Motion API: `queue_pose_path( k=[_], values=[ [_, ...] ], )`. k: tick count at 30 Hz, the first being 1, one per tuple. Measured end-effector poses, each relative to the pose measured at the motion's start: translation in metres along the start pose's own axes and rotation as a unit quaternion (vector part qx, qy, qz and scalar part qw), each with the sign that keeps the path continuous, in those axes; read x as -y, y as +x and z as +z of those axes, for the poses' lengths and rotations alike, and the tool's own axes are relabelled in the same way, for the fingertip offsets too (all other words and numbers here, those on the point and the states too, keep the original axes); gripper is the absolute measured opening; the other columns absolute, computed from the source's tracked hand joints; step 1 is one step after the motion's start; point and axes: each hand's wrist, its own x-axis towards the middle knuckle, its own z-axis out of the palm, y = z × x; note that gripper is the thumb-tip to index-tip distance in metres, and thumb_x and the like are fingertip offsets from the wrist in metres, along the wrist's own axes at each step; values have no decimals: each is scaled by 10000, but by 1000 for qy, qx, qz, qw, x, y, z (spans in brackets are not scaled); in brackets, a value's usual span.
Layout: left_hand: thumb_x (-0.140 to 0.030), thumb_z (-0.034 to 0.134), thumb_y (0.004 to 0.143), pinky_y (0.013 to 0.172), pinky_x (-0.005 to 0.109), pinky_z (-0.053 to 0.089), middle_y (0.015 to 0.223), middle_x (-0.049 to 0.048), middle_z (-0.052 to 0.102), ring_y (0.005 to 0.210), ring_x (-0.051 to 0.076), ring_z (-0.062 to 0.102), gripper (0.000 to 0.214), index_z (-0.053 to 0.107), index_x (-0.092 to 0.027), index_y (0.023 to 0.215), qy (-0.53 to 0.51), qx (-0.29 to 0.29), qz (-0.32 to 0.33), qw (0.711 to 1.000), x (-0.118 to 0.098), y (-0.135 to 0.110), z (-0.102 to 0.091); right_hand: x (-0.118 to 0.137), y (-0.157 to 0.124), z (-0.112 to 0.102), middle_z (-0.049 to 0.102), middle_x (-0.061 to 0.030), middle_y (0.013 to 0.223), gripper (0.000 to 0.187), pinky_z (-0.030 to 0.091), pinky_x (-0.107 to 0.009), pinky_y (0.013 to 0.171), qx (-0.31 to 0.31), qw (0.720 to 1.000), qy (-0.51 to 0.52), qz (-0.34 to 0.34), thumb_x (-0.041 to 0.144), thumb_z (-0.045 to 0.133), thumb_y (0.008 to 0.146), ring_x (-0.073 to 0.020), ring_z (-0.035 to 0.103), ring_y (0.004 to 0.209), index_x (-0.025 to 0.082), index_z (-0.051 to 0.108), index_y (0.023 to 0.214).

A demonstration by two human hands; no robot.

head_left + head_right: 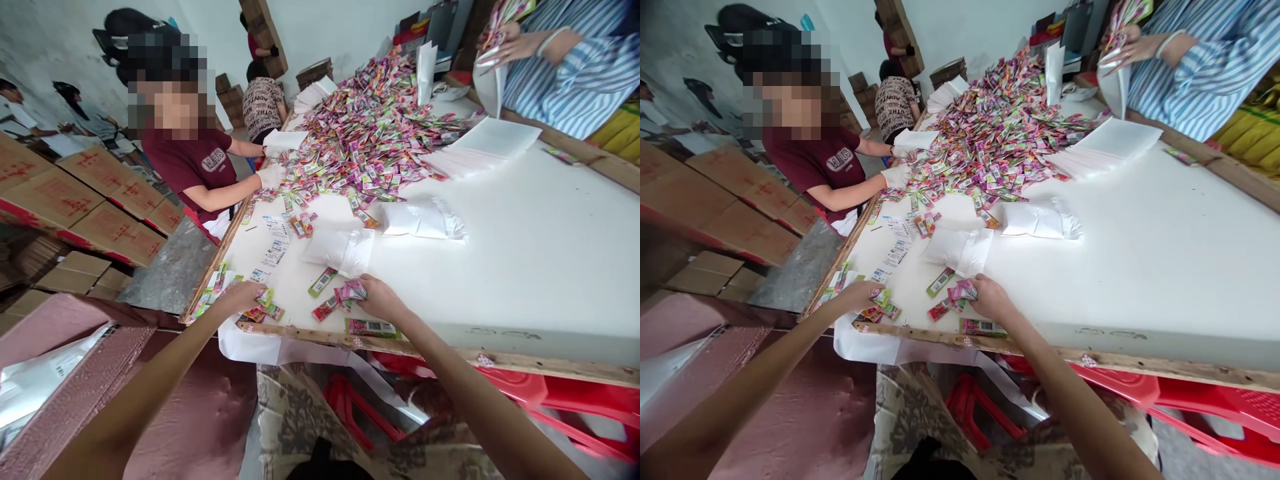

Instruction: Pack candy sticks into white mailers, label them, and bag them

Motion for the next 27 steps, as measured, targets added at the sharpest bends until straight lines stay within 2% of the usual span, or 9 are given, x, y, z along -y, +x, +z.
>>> queue_pose_path(
  k=[4,8,10,14,17,19,22,24,27],
  values=[
    [-219,682,580,675,289,408,706,13,640,804,246,609,116,587,-202,644,-56,-18,0,998,2,3,6,-1,-6,2,592,-55,934,294,418,-242,777,-28,997,66,-2,89,520,668,-181,577,875,187,630,922],
    [-159,617,609,639,269,443,703,-1,650,735,197,617,86,598,-194,686,-151,-67,19,986,4,6,0,-6,-21,-11,575,-47,861,205,443,-243,730,-76,981,179,-23,69,492,632,-163,571,798,172,600,772],
    [-189,595,646,596,262,457,770,21,666,728,187,621,105,604,-184,750,-209,-103,39,972,0,8,-10,-11,-30,-22,579,-39,819,164,461,-254,693,-97,962,255,2,111,496,644,-164,566,765,171,576,773],
    [-432,581,728,363,210,331,781,50,651,601,181,618,320,581,-175,917,-402,-164,-35,900,-26,10,-38,-23,-39,-40,523,-1,656,160,433,-228,463,-131,894,411,121,318,519,725,-136,501,575,177,521,801],
    [-567,632,665,328,177,279,739,8,623,509,151,600,480,554,-205,971,-507,-170,-78,842,-59,21,-60,-33,-32,-50,441,37,575,226,367,-189,389,-133,890,411,149,336,618,664,-89,420,483,188,450,690],
    [-577,667,628,344,175,316,713,-11,617,505,144,602,515,545,-220,978,-521,-173,-73,833,-79,40,-75,-41,-15,-58,417,45,536,253,352,-185,377,-128,903,366,183,299,637,643,-77,408,445,190,410,625],
    [-571,658,639,394,210,402,656,4,632,565,174,632,512,557,-198,975,-435,-189,-108,874,-98,93,-97,-51,33,-79,502,16,550,142,396,-202,409,-132,923,274,236,268,561,709,-102,489,439,181,466,647],
    [-521,630,686,446,248,445,621,38,643,590,201,642,433,583,-158,916,-350,-202,-144,904,-104,138,-109,-57,77,-96,599,-27,653,88,450,-214,493,-125,946,179,239,249,506,757,-139,590,540,172,548,752],
    [-356,693,641,535,301,467,645,97,667,675,264,659,273,598,-137,772,-268,-198,-163,929,-109,202,-111,-64,142,-109,659,-105,928,210,484,-244,690,-118,962,61,239,215,505,778,-205,651,846,158,596,959]
  ],
)
